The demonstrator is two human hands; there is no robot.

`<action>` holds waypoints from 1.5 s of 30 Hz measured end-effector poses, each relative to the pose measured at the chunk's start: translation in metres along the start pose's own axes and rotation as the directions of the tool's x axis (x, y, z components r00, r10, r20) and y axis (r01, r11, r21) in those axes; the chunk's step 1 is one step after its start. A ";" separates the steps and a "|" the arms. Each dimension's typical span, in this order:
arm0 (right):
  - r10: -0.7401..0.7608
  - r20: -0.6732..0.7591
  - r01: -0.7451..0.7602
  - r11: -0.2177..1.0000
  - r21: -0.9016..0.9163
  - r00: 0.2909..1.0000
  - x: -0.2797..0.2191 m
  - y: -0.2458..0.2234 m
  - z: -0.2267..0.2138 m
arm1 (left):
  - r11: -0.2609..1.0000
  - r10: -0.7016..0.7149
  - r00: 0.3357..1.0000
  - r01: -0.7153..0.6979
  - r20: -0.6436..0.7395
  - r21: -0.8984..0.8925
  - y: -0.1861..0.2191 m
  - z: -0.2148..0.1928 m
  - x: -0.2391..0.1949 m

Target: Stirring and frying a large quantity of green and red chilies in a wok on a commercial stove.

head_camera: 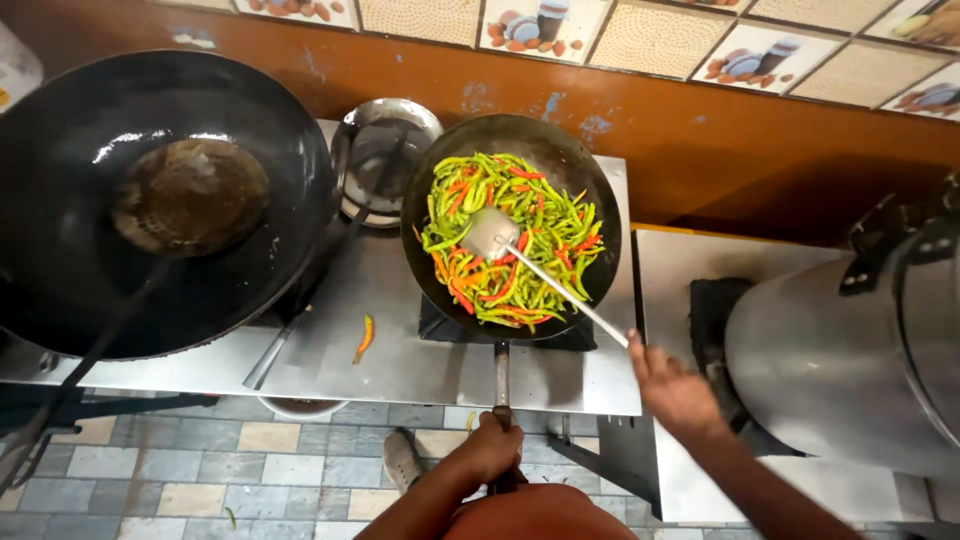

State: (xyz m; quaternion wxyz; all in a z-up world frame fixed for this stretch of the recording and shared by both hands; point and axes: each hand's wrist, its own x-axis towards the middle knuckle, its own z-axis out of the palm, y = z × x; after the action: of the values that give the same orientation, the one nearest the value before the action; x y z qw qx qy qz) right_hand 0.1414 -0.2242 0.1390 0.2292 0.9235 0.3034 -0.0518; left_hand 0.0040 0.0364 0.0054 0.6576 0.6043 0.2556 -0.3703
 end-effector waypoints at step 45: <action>-0.080 0.853 -0.854 -0.123 0.505 0.516 -0.001 0.001 -0.042 | 0.972 0.056 0.998 -0.045 -0.042 0.229 0.042 -0.003 -0.060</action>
State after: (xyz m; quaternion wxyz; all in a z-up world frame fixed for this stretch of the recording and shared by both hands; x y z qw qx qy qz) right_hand 0.1395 -0.2058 0.1773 -0.3614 0.7573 -0.2629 -0.4763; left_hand 0.0023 0.0503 0.0778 0.5870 0.6906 0.2117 -0.3657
